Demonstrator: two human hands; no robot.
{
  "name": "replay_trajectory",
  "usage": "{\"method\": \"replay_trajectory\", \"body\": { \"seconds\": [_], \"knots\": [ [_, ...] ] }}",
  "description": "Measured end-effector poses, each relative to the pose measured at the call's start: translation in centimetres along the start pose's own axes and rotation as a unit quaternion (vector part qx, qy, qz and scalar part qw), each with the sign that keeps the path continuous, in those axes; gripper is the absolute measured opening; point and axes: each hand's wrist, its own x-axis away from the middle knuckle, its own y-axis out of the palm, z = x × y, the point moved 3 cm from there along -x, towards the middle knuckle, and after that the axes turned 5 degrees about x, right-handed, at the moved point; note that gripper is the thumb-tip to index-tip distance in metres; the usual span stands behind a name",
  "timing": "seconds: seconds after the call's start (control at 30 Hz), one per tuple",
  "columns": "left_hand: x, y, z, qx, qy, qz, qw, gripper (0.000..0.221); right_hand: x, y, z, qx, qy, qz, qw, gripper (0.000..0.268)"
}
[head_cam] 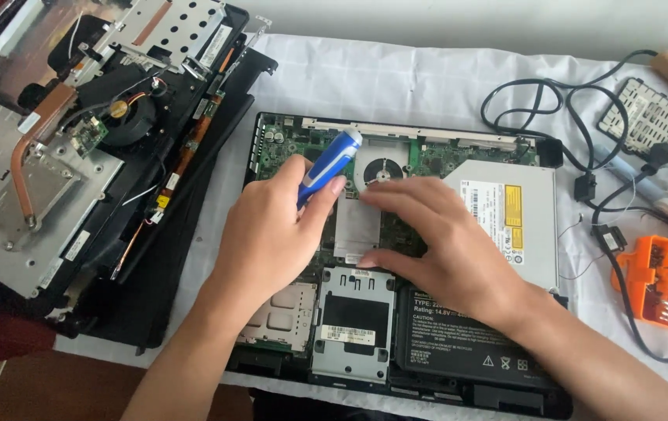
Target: Disassembling a laptop by removing internal components and screws using a screwdriver.
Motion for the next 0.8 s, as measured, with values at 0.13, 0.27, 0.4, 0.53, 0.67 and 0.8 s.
{"method": "replay_trajectory", "body": {
  "seconds": [0.13,0.27,0.4,0.53,0.67,0.8],
  "knots": [
    [0.2,-0.1,0.3,0.003,0.011,-0.004,1.0,0.033,0.1,0.0,0.0,-0.02,0.014,0.0,1.0,0.061],
    [0.2,0.2,0.3,-0.015,0.031,0.003,0.999,0.031,0.2,-0.5,0.0,-0.124,0.12,0.011,0.985,0.054],
    [0.3,0.5,0.5,-0.01,0.081,-0.006,0.997,0.031,0.7,0.2,1.3,-0.344,0.256,0.028,0.903,0.04],
    [0.3,0.3,0.6,-0.008,0.111,-0.002,0.994,0.019,0.4,-1.3,1.2,-0.354,0.262,0.043,0.897,0.028],
    [0.2,0.1,1.0,-0.046,0.096,-0.009,0.994,0.022,0.4,-3.6,0.8,-0.34,0.297,0.07,0.89,0.024],
    [0.2,0.5,1.1,-0.078,0.095,-0.001,0.992,0.022,2.9,-7.2,0.7,-0.339,0.274,0.096,0.895,0.025]
  ]
}}
